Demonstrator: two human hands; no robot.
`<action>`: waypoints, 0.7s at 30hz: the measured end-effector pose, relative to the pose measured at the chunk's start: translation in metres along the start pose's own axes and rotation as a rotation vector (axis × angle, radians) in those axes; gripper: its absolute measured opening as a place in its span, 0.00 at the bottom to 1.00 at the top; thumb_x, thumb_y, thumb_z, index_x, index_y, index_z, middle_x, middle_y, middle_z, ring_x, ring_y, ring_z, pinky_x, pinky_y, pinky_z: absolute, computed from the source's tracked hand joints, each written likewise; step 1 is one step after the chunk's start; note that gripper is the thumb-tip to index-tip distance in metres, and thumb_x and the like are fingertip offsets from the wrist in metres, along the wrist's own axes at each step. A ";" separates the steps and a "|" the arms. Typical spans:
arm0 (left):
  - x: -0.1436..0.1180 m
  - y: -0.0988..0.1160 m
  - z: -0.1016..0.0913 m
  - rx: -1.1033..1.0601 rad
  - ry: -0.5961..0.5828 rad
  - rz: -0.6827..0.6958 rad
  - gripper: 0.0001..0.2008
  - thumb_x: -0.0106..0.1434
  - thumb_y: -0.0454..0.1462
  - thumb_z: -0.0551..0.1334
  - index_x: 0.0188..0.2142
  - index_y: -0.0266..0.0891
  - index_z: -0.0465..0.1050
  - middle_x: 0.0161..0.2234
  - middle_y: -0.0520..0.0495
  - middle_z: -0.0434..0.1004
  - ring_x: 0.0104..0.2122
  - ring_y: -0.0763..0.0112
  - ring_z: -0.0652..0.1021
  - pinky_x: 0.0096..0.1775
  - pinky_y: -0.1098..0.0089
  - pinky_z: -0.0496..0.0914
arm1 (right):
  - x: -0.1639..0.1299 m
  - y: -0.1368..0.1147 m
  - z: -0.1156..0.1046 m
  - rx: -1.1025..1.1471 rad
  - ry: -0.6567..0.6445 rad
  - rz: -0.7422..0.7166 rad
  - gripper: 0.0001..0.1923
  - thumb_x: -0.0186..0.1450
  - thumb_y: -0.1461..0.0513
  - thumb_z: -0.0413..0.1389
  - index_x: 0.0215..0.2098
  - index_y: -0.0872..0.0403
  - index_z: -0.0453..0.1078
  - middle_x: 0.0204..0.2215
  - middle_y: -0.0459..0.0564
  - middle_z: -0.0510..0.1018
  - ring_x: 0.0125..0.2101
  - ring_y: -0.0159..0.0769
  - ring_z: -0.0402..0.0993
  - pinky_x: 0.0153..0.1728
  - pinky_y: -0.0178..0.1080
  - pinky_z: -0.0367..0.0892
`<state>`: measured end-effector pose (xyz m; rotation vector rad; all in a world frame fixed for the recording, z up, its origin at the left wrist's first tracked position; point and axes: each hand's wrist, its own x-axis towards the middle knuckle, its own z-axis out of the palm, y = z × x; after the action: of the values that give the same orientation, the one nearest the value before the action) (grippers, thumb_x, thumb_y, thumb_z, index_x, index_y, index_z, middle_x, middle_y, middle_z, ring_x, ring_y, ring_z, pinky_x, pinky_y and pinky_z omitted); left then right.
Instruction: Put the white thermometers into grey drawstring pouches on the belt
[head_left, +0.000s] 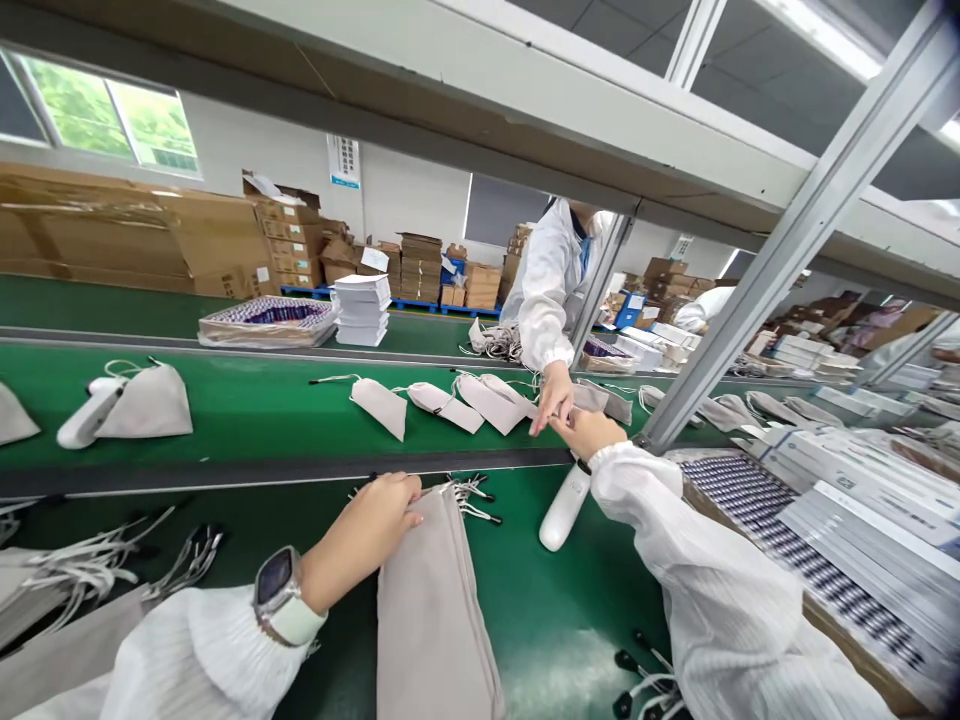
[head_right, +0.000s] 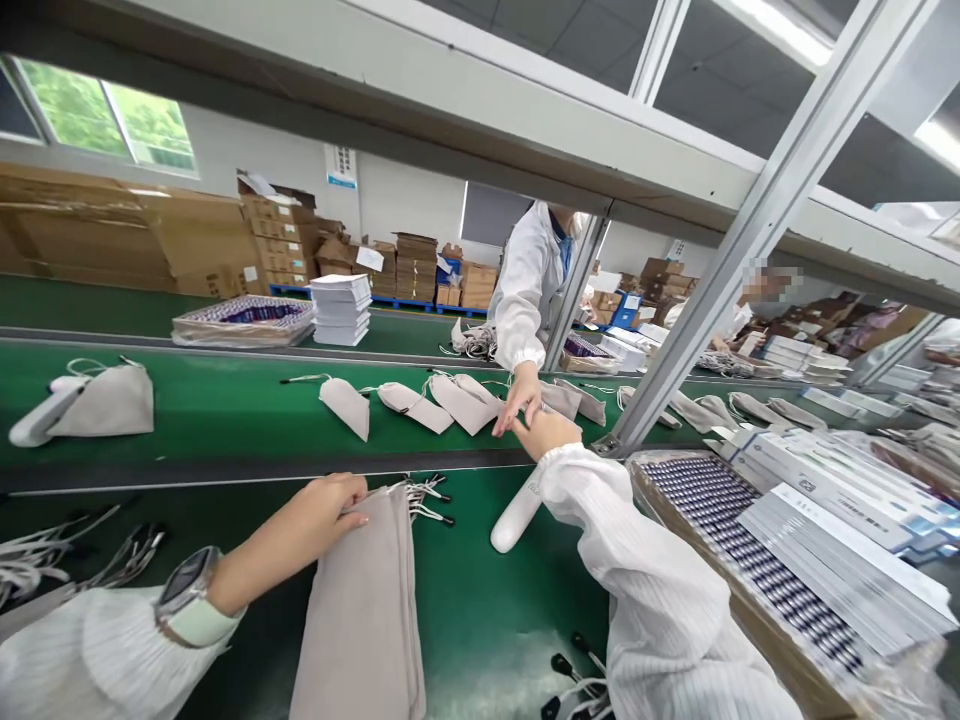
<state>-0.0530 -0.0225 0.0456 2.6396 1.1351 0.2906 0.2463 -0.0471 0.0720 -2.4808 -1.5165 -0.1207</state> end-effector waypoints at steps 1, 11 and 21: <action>-0.001 0.001 -0.002 0.016 -0.013 0.002 0.06 0.57 0.36 0.54 0.24 0.40 0.60 0.28 0.49 0.68 0.33 0.63 0.69 0.33 0.68 0.60 | -0.009 0.002 0.003 -0.042 -0.051 0.009 0.27 0.57 0.45 0.43 0.32 0.59 0.69 0.31 0.63 0.73 0.35 0.53 0.70 0.33 0.48 0.61; -0.007 0.013 -0.026 -0.165 0.001 0.056 0.11 0.60 0.43 0.49 0.26 0.40 0.61 0.27 0.52 0.68 0.29 0.69 0.69 0.29 0.72 0.59 | -0.055 0.012 0.023 -0.279 -0.419 0.100 0.28 0.55 0.48 0.49 0.48 0.57 0.60 0.35 0.59 0.72 0.37 0.52 0.70 0.32 0.46 0.63; -0.007 0.023 -0.019 -0.406 -0.071 0.269 0.13 0.62 0.42 0.46 0.31 0.40 0.66 0.31 0.53 0.69 0.31 0.72 0.68 0.34 0.74 0.60 | -0.043 0.019 0.051 0.378 -0.328 0.081 0.39 0.43 0.58 0.61 0.51 0.54 0.54 0.32 0.52 0.71 0.35 0.47 0.69 0.35 0.45 0.62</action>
<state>-0.0473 -0.0394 0.0701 2.4077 0.6168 0.4246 0.2412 -0.0807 0.0113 -2.3230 -1.3889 0.5601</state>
